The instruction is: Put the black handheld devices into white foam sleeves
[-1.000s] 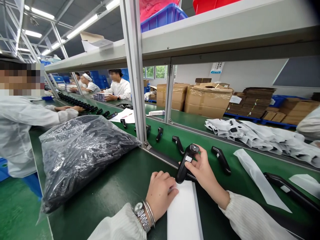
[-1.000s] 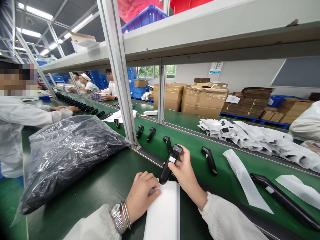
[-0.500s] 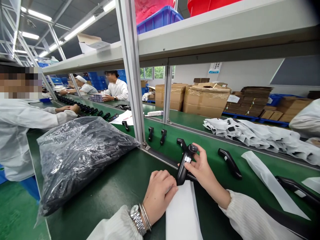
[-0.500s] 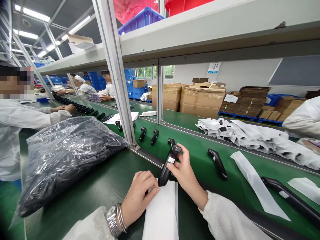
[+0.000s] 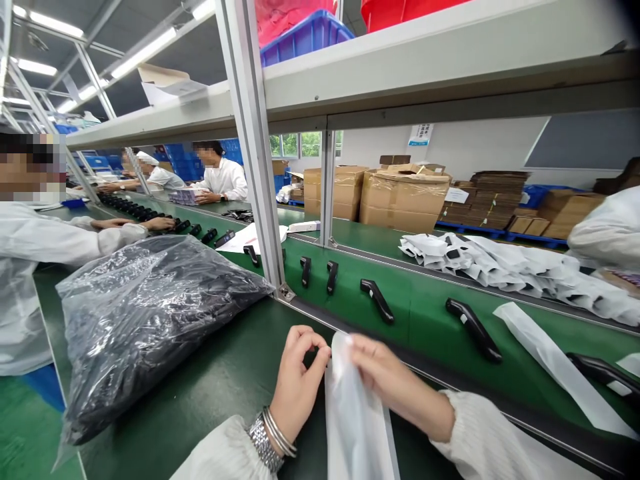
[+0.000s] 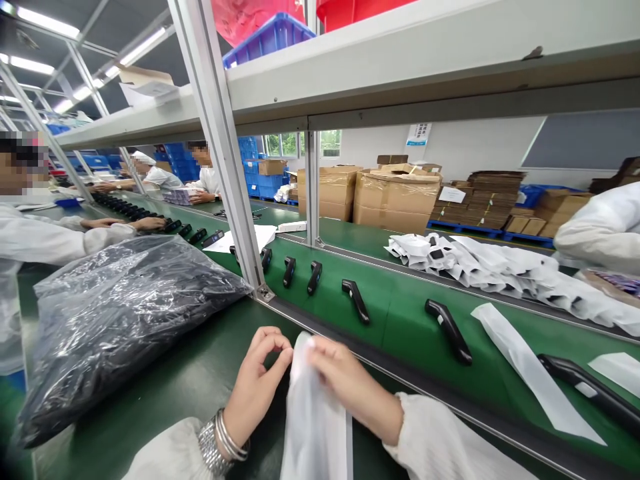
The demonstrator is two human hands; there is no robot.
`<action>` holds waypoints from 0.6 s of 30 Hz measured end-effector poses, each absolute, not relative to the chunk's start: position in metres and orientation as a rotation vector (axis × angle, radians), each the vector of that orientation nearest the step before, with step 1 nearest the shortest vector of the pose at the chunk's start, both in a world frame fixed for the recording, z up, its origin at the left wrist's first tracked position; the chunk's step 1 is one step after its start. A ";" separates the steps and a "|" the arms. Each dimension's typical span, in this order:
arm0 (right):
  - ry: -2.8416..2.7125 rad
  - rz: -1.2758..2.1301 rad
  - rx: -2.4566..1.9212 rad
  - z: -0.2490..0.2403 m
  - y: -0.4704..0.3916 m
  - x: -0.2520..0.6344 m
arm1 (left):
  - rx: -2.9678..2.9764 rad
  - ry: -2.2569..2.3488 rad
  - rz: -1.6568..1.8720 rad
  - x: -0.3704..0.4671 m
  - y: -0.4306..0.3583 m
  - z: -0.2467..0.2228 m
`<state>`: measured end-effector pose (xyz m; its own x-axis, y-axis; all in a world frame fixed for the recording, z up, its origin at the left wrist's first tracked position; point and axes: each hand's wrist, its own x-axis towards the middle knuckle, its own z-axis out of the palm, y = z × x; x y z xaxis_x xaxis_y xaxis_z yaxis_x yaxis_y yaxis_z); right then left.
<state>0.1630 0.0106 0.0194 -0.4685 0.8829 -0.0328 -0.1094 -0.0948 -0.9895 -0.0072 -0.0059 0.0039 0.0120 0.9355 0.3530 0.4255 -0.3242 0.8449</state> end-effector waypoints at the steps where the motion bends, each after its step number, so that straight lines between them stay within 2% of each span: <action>1: -1.345 1.563 -0.956 0.026 0.016 0.173 | 1.810 1.425 1.222 -0.009 -0.004 0.003; 3: -1.338 1.222 -1.108 0.040 0.034 0.204 | 1.894 1.511 1.032 -0.013 -0.002 0.002; 6: -1.590 0.484 -1.387 0.051 0.069 0.259 | 2.016 1.622 0.730 -0.015 -0.002 0.001; 8: -1.716 0.198 -1.529 0.048 0.091 0.283 | 2.075 1.651 0.632 -0.013 -0.003 -0.001; 10: -1.778 0.161 -1.588 0.038 0.109 0.284 | 2.128 1.639 0.612 -0.010 -0.004 -0.003; 18: -1.864 0.551 -1.691 -0.002 0.181 0.180 | 2.329 1.533 0.666 -0.006 -0.005 -0.004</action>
